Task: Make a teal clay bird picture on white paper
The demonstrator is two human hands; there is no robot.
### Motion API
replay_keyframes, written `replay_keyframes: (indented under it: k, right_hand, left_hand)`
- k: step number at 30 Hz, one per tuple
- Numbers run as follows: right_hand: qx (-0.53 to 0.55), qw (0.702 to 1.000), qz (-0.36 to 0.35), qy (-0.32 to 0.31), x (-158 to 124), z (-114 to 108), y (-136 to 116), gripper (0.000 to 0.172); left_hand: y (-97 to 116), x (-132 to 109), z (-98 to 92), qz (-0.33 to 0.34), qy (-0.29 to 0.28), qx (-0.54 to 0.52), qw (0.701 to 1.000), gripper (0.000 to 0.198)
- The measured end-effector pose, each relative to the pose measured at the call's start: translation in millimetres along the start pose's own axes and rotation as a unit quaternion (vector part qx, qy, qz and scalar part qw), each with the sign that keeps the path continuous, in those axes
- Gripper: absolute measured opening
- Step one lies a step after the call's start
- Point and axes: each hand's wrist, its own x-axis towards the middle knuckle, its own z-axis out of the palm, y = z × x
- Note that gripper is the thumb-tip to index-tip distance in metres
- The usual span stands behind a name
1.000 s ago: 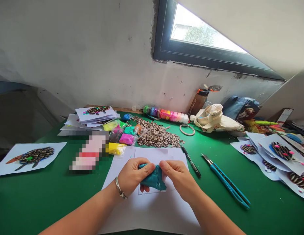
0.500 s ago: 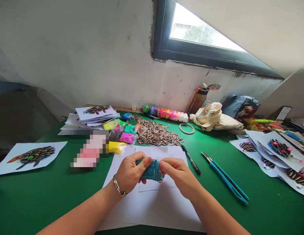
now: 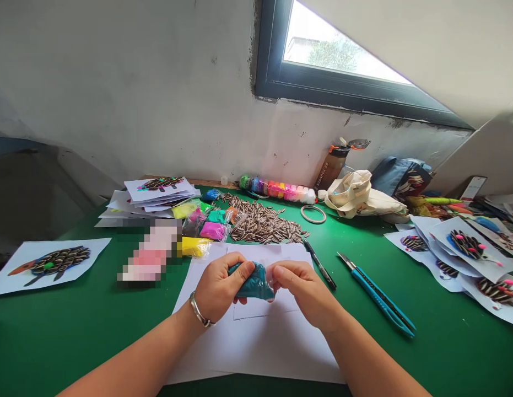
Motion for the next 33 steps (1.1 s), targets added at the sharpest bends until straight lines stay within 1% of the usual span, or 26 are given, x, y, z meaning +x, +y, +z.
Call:
replay_keyframes:
  k: [4,7,10,16,20,23,25,29,33]
  right_hand:
    - [-0.016,1.000,0.001,-0.002,-0.4,0.7,-0.7,0.030]
    - [0.003,1.000,0.002,-0.014,0.3,-0.3,1.4,0.030]
    - [0.028,0.999,0.004,-0.018,0.8,-2.8,5.2,0.028]
    - [0.021,0.999,0.025,-0.003,2.4,-4.1,7.2,0.023]
    - [-0.019,0.999,0.036,0.017,4.0,-1.0,4.5,0.022]
    - [-0.052,0.997,0.046,0.026,3.0,0.6,3.0,0.021]
    - [-0.065,0.996,0.052,0.033,1.6,0.7,2.2,0.019]
    - [-0.092,0.993,0.058,0.054,0.0,-0.2,1.3,0.018]
    - [-0.068,0.993,0.067,0.065,-0.2,0.9,1.9,0.019]
  left_hand:
    - [0.0,-0.8,0.9,-0.004,-0.003,0.009,1.000,0.058]
    - [0.1,-1.1,1.6,-0.005,-0.008,0.004,1.000,0.061]
    - [-0.1,-0.2,1.2,-0.007,-0.007,-0.009,1.000,0.059]
    - [-1.7,1.9,-1.4,0.000,-0.005,-0.021,1.000,0.047]
    - [-3.5,1.8,-2.1,0.001,0.003,-0.004,1.000,0.045]
    - [-6.2,3.5,-2.6,-0.003,0.011,-0.001,1.000,0.048]
    - [-8.3,5.1,-2.9,-0.002,0.001,-0.020,1.000,0.051]
    - [-9.6,6.3,-3.3,-0.009,-0.042,-0.061,0.997,0.053]
    - [-7.7,4.1,-3.1,-0.029,-0.056,-0.080,0.995,0.051]
